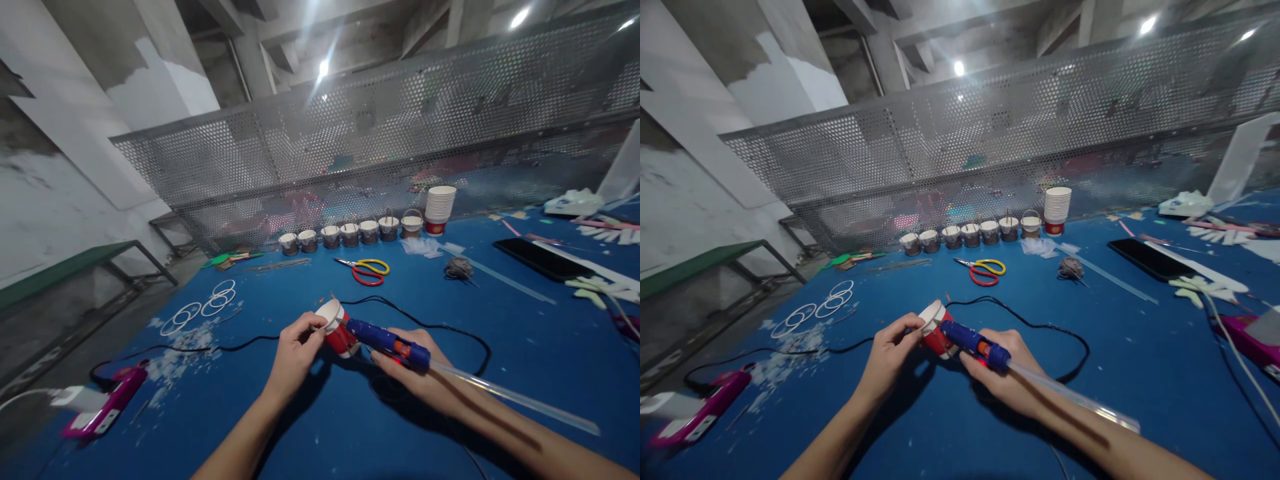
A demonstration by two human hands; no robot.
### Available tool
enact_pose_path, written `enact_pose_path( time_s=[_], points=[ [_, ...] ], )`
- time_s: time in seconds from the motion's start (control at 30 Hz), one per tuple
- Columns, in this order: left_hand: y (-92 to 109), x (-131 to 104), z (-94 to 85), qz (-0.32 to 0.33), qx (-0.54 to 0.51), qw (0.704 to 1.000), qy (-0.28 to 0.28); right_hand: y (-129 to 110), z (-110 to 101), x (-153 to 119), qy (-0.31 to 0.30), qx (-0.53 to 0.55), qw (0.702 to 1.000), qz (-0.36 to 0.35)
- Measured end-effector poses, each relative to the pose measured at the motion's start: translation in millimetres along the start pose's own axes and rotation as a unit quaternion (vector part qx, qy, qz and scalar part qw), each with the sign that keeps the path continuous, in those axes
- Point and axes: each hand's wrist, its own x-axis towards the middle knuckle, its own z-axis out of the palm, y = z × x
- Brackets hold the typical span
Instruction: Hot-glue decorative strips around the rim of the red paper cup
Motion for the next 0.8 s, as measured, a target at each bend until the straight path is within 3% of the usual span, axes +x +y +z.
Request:
enact_pose_path(
  time_s=[0.13,0.33,0.6,0.8],
  points=[
    [0.6,0.7,0.1,-0.006,-0.007,1.000,-0.004,0.6,-0.5,-0.4,0.011,-0.005,1.000,0.012],
    [0.0,0.6,-1.3,-0.004,-0.005,1.000,-0.006,-0.9,1.3,-4.0,-0.002,-0.043,0.998,-0.037],
    [0.2,2.8,-3.3,-0.008,-0.007,1.000,-0.013,0.1,-3.6,0.4,0.013,0.002,1.000,0.008],
    [-0.3,4.1,-2.8,-0.013,-0.015,1.000,-0.012,-4.9,-1.7,-2.8,-0.012,-0.039,0.999,-0.021]
  ],
)
